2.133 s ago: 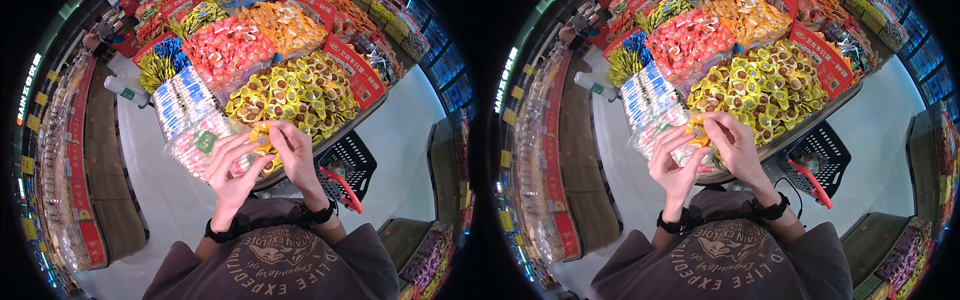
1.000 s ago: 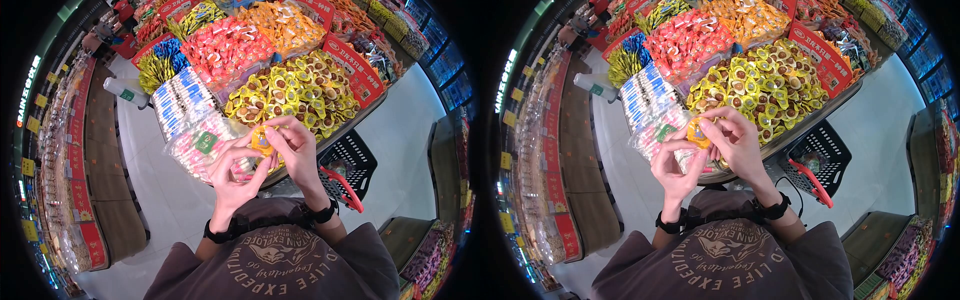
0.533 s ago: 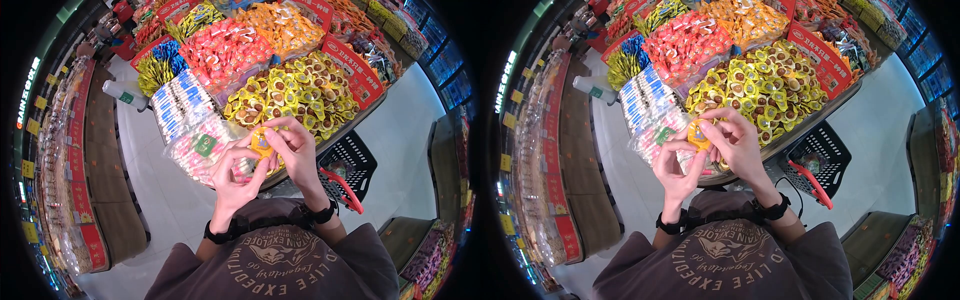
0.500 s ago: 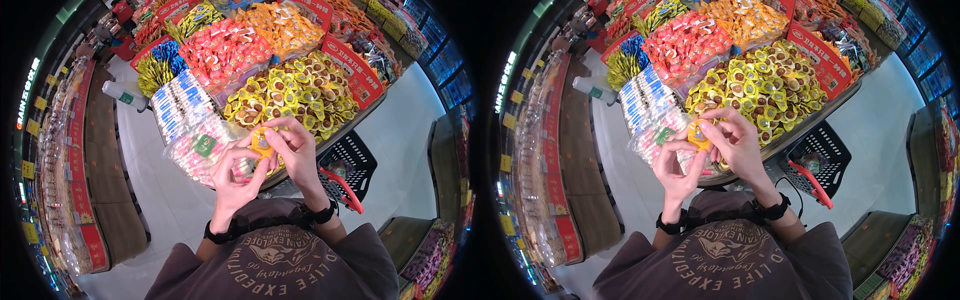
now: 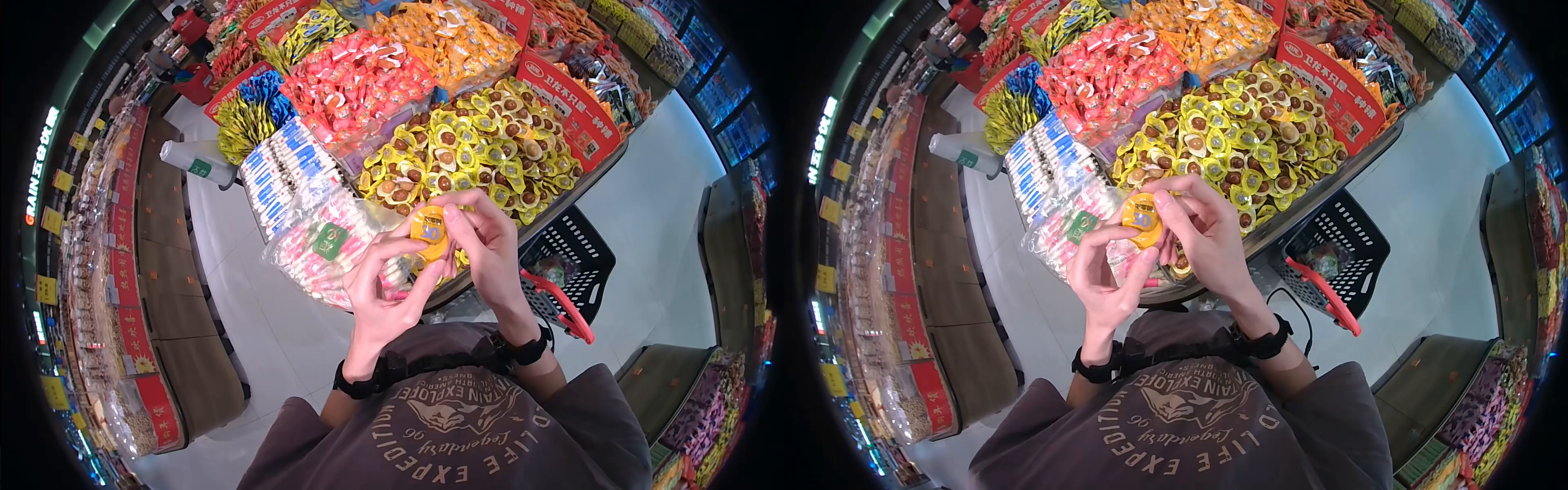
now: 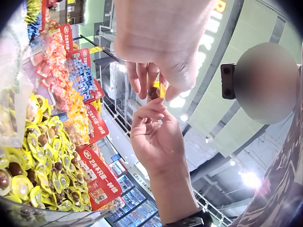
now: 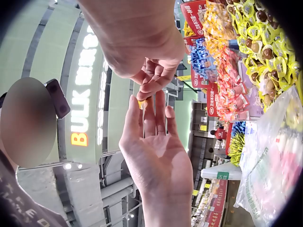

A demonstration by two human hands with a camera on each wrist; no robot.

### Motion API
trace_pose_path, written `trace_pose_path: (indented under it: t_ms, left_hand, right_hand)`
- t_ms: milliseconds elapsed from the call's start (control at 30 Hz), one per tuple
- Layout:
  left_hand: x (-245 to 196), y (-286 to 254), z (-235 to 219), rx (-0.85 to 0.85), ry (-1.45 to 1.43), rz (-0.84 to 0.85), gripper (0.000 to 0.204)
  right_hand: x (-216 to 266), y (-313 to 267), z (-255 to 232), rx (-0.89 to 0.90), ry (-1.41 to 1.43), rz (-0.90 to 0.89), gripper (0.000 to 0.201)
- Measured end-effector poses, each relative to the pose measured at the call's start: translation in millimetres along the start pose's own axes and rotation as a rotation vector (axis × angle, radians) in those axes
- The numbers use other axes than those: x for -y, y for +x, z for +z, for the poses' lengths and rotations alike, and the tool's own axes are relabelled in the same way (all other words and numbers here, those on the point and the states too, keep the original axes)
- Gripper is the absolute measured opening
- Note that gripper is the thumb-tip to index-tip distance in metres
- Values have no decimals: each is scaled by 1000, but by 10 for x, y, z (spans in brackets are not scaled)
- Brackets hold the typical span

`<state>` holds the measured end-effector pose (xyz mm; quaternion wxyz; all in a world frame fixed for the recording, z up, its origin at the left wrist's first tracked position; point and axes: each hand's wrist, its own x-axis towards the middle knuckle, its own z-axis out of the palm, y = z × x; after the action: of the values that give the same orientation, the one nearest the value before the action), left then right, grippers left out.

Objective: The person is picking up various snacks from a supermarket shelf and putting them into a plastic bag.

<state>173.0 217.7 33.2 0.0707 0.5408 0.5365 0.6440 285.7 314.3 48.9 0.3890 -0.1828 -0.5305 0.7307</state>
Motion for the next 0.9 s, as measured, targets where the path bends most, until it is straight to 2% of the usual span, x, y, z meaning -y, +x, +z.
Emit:
trace_pose_path:
  t_ms: [433, 500, 900]
  left_hand:
    - [11, -29, 20, -35, -9, 3, 26]
    - [-16, -26, -4, -11, -9, -46, 24]
    - [14, -16, -52, 32, 11, -4, 21]
  right_hand:
    - [4, -2, -17, 8, -10, 29, 21]
    - [-20, 3, -11, 12, 7, 21, 19]
    - [-63, 4, 12, 52, -5, 2, 19]
